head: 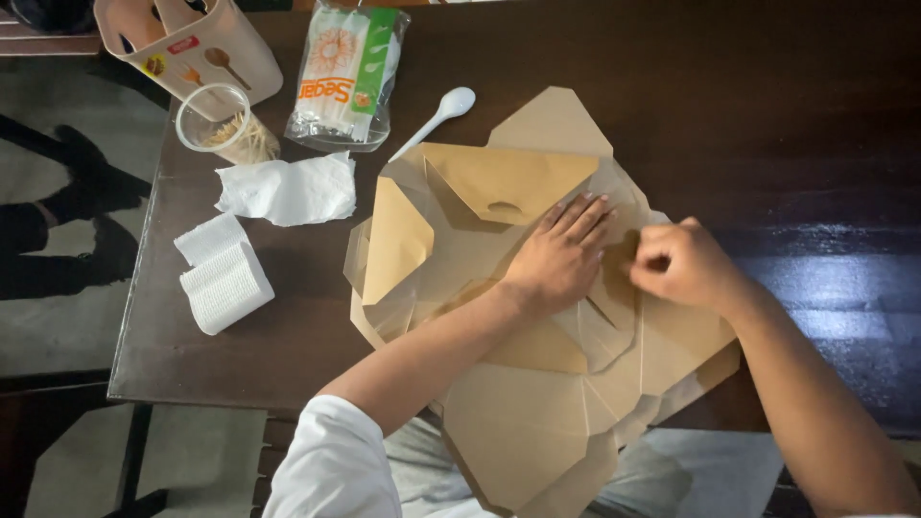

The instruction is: Assembling a cardboard food box by folding its flaps and wrapping a plastic spoon in a napkin.

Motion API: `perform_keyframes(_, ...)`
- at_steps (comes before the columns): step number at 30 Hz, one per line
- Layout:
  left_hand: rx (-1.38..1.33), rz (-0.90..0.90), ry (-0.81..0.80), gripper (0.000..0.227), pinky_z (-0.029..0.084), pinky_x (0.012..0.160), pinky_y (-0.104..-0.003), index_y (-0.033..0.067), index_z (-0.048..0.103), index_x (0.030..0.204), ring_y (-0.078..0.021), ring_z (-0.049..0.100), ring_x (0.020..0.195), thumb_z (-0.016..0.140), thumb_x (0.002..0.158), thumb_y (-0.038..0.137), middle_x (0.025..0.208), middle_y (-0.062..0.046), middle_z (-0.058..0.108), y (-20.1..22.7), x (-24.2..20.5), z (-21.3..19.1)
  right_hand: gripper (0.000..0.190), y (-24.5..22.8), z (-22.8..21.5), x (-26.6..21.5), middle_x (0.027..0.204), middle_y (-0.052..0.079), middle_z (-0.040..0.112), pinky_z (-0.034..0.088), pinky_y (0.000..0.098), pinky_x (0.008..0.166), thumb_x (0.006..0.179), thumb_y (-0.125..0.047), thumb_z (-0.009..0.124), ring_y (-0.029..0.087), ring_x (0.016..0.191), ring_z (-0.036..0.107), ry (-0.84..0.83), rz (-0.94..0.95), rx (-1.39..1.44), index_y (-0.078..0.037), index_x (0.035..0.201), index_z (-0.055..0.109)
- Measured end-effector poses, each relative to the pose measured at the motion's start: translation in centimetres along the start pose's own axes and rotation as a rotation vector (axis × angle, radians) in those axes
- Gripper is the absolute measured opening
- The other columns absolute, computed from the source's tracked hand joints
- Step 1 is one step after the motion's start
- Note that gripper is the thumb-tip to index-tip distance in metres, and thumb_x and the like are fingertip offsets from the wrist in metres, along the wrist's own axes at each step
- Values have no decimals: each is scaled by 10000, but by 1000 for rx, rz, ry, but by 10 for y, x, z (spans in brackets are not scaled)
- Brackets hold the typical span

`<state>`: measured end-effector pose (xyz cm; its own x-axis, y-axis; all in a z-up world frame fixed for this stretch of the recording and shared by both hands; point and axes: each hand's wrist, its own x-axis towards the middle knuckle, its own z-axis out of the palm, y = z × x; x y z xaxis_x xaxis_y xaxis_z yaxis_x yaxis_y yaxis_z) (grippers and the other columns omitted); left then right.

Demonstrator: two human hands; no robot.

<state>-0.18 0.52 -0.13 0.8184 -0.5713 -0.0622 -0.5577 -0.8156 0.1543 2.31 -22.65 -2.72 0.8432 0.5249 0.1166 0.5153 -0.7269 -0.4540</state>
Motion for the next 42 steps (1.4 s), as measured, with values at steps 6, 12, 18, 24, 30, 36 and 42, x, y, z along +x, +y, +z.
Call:
perform_keyframes(6,-193,325,994,281,467,852,-420,105,697,1099,-272,614,842,614,858,223,924,-68,619,12,-23,-14,133,8,-11,4,675,17,598,484,310,645,908,-267,731,201,640,622,263,43,168,-176,816,705)
perform_keyframes(12,-384,-242,1191,459,403,1016,-359,111,617,1333,-264,563,1127,678,881,164,1156,-82,612,-44,-113,-43,333,4,-43,-6,949,131,679,532,416,730,882,-304,733,324,856,661,164,257,101,-143,1170,690)
perform_keyframes(18,-193,-796,973,657,309,1172,-541,-20,363,1530,-466,414,1405,579,996,295,1513,-301,434,-147,-187,63,394,1,-79,-28,924,24,726,469,342,750,974,-406,578,192,800,651,-295,543,51,-230,1310,685)
perform_keyframes(24,-406,-927,590,807,105,1204,-640,75,262,1605,-411,179,1548,350,996,598,1648,-122,337,-114,-190,33,497,-34,-79,-73,1067,44,688,453,374,821,983,-325,544,234,892,613,-165,620,130,-280,1476,590)
perform_keyframes(30,-339,-870,588,704,140,1188,-685,82,415,1529,-381,305,1504,436,991,537,1562,-131,464,-69,-187,27,423,10,-42,-106,1087,99,783,510,380,873,950,-280,636,264,939,716,148,556,138,-158,1347,716)
perform_keyframes(36,-270,-835,635,779,247,1165,-578,89,439,1520,-402,429,1373,498,940,606,1395,-184,567,-14,-186,30,384,56,-51,-100,1226,146,749,489,421,984,983,-194,586,332,1129,692,245,505,35,-132,1337,720)
perform_keyframes(42,-359,-815,699,502,353,1013,-556,146,642,1252,-366,508,1175,485,964,526,1164,-94,639,-26,-188,12,483,31,-63,-137,1437,215,594,390,503,1088,1017,-222,577,393,1307,531,489,395,90,-19,1454,600)
